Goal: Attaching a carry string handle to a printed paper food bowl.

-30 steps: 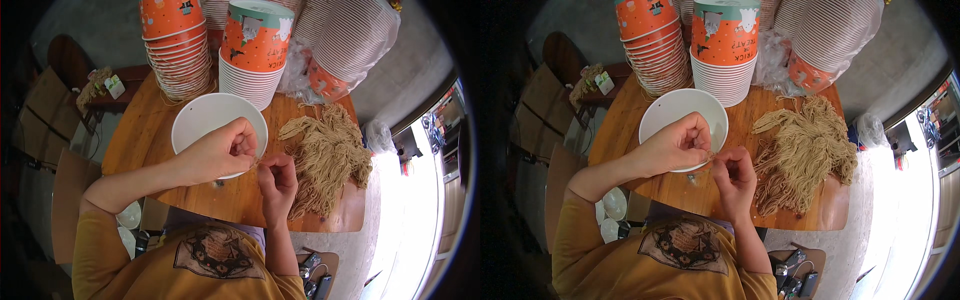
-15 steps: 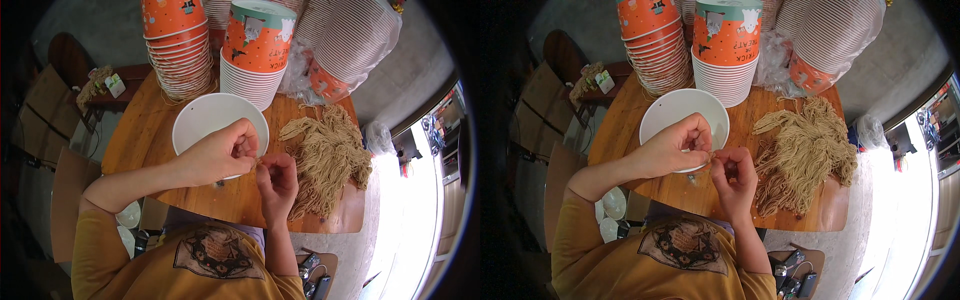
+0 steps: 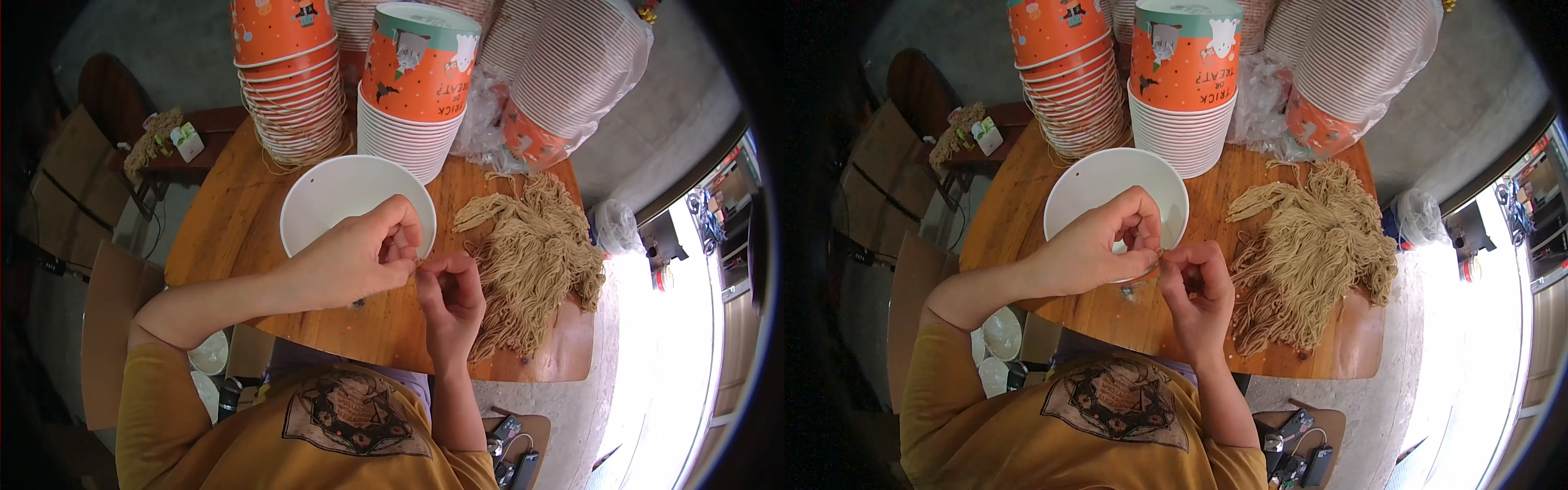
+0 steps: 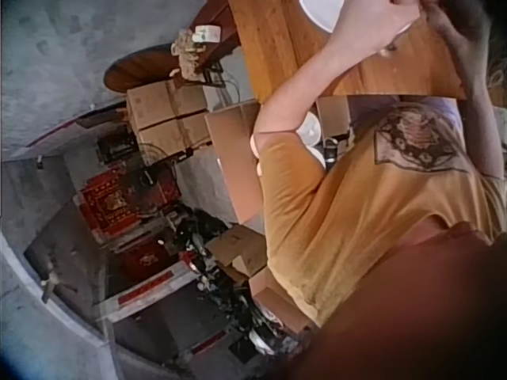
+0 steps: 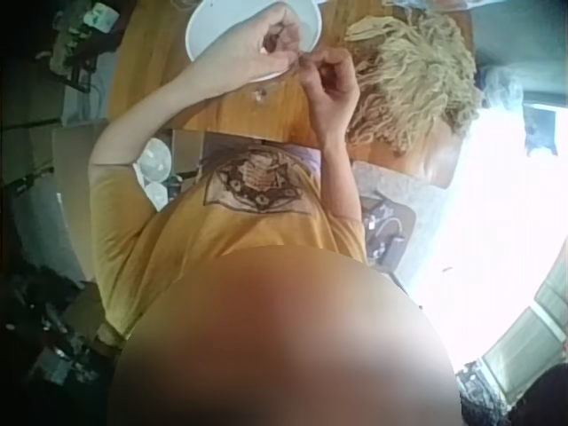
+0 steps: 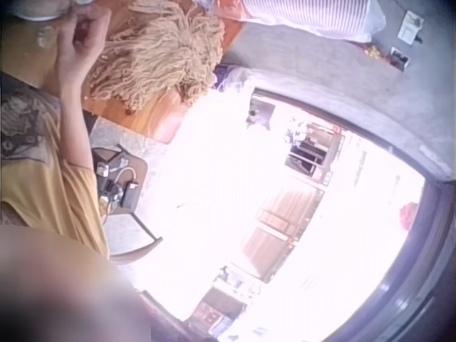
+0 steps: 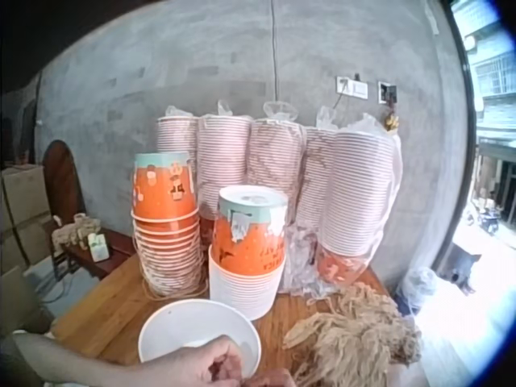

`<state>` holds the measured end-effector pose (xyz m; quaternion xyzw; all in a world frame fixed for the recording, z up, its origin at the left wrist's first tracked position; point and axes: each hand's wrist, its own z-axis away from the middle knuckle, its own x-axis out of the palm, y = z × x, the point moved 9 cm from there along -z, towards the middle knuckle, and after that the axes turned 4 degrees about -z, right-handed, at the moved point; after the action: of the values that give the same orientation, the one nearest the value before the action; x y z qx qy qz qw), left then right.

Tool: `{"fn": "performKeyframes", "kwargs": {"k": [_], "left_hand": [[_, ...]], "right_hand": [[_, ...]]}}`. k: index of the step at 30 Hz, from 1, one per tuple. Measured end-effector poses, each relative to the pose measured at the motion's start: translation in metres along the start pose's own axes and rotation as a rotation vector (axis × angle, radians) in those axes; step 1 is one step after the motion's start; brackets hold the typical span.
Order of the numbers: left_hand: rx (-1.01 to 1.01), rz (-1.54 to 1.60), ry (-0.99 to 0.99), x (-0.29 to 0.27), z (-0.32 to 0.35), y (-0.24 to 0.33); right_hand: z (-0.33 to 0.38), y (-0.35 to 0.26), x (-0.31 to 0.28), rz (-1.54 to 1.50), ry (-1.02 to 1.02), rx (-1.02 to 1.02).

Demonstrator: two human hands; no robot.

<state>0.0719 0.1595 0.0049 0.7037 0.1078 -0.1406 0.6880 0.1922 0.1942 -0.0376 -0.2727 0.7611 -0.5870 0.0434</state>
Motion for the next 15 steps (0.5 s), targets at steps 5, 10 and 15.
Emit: {"fn": "performKeyframes", "kwargs": {"k": [5,10,15], "left_hand": [[-0.011,-0.081,0.011,-0.002,0.001,0.005],[0.009,-0.163,-0.019,-0.004,0.0,0.014],[0.019,-0.251,-0.059,-0.007,0.0,0.018]], "right_hand": [[-0.002,-0.002,-0.003,0.068,-0.007,0.005],[-0.004,-0.033,0.006,0.477,-0.082,-0.192],[-0.007,-0.041,0.013,0.588,-0.161,-0.226]]}}
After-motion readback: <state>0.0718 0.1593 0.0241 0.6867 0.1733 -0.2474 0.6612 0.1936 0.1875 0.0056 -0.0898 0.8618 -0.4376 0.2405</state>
